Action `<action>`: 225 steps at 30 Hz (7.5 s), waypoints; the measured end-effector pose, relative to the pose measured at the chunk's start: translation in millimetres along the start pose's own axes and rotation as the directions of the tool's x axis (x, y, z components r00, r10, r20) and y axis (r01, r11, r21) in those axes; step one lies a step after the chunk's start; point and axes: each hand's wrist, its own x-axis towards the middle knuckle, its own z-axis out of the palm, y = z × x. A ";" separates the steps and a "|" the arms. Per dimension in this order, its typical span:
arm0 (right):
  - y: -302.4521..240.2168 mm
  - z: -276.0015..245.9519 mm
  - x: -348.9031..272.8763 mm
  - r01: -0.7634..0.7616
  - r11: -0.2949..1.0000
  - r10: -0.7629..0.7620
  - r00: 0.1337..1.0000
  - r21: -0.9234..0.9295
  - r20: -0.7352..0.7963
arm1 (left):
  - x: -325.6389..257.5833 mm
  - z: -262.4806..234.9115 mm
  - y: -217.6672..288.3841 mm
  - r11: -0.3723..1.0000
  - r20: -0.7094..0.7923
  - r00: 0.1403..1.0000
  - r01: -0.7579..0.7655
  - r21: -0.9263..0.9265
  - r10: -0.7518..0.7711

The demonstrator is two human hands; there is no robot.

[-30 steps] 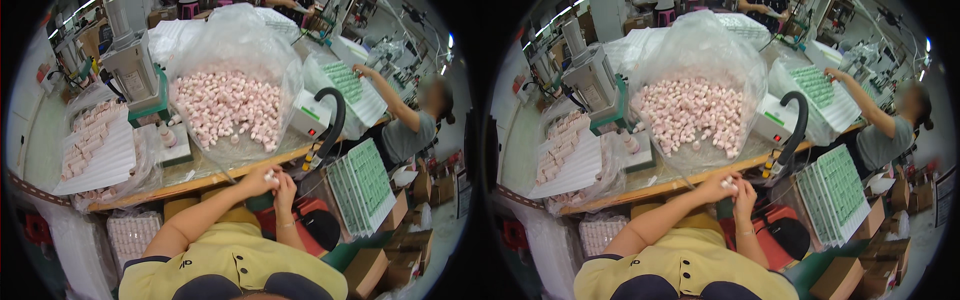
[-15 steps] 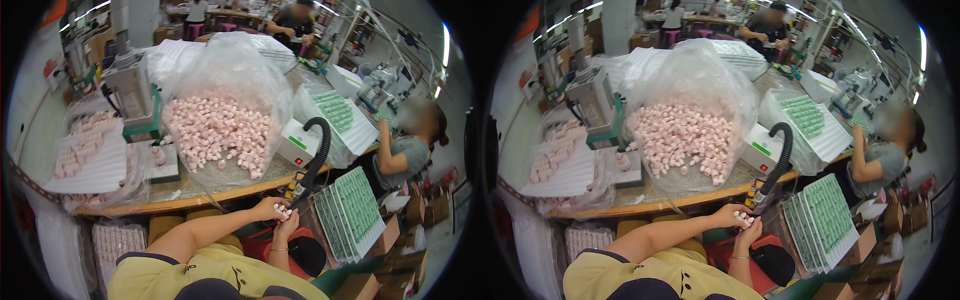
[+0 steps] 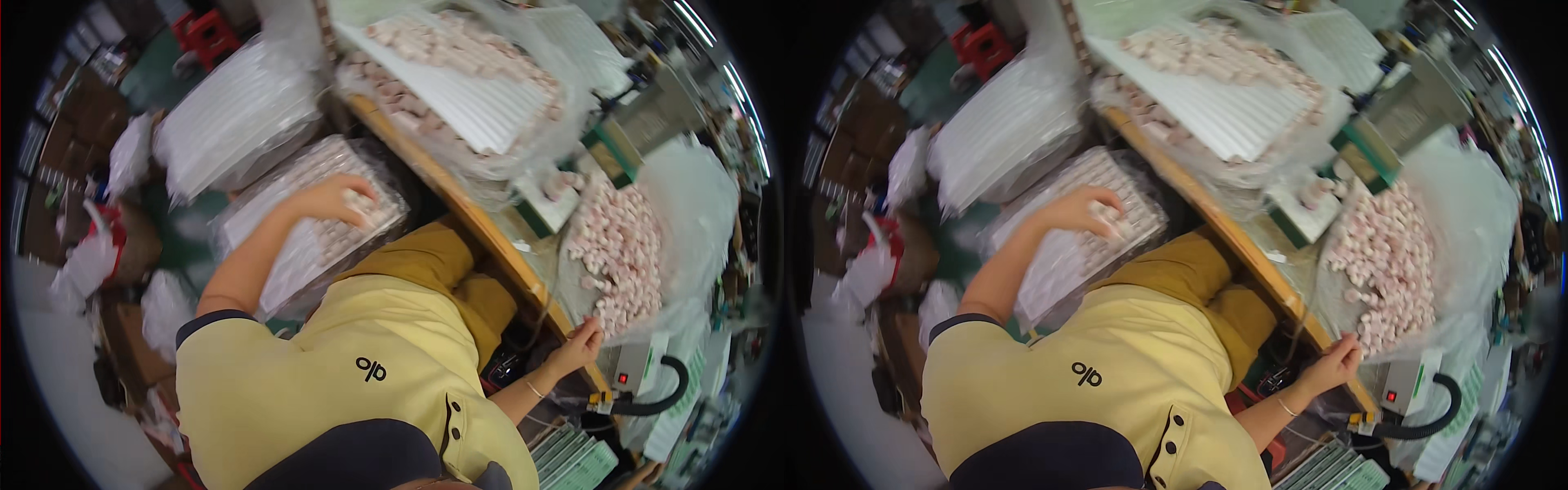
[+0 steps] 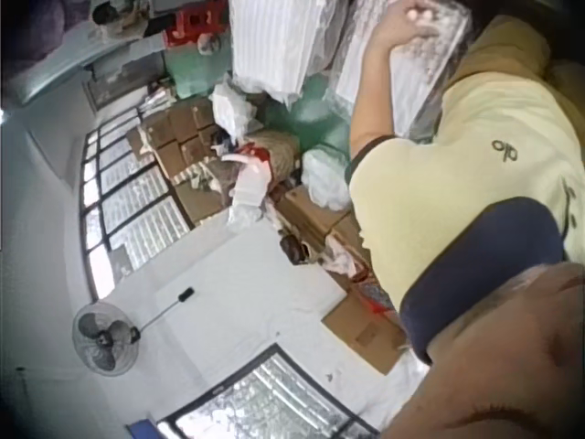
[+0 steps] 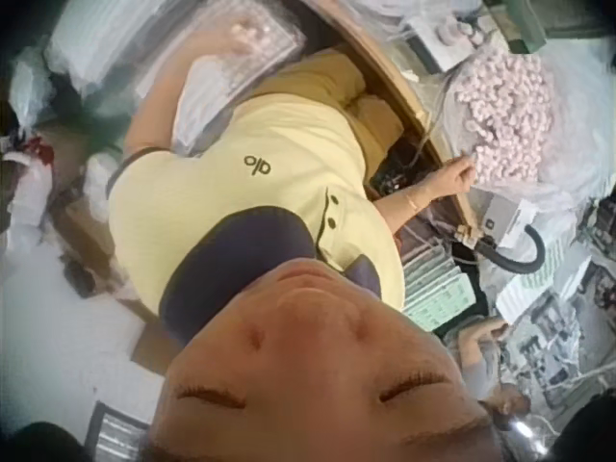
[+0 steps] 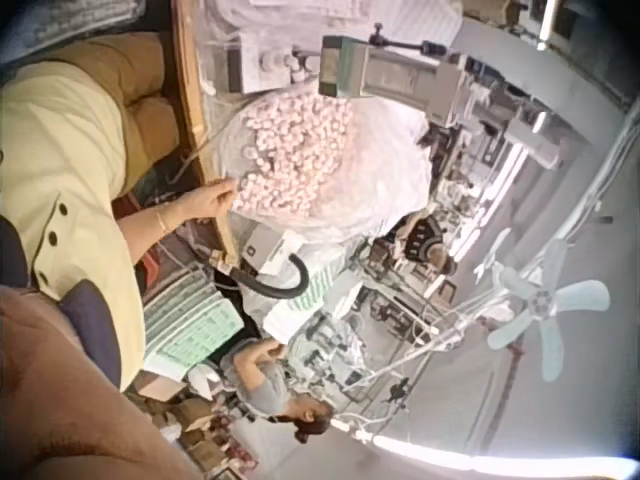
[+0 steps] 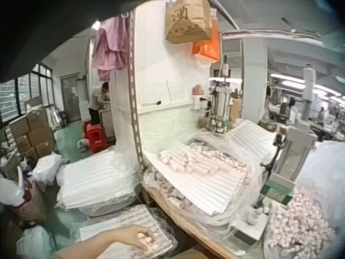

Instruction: Assembling small plastic components by hand at an industrial workstation.

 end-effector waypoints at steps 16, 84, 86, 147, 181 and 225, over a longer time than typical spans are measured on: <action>-15.9 47.1 25.0 0.117 0.989 -0.097 0.972 -0.086 0.212 | -75.7 5.5 -222.8 0.776 -0.268 0.905 0.422 0.469 -0.331; -60.0 77.3 42.0 0.275 0.946 -0.322 0.851 0.168 0.416 | 188.2 173.8 155.6 0.888 0.436 0.821 -0.174 -0.427 0.370; -57.1 76.1 42.3 0.344 0.928 -0.371 0.837 0.140 0.403 | 196.9 177.9 149.3 0.902 0.483 0.817 -0.101 -0.419 0.316; 30.8 76.9 103.4 0.315 0.702 -0.285 0.946 -0.639 0.153 | 238.9 49.6 145.0 0.799 0.252 0.949 0.001 -0.602 0.189; -55.8 100.4 59.6 0.099 0.971 -0.174 0.914 0.216 0.367 | 215.7 151.8 153.7 0.797 0.269 0.937 -0.015 -0.604 0.222; -29.3 105.9 82.0 0.322 0.907 -0.195 0.894 -0.273 0.404 | 235.6 -0.5 142.2 0.102 -0.167 0.985 -0.170 -0.980 0.035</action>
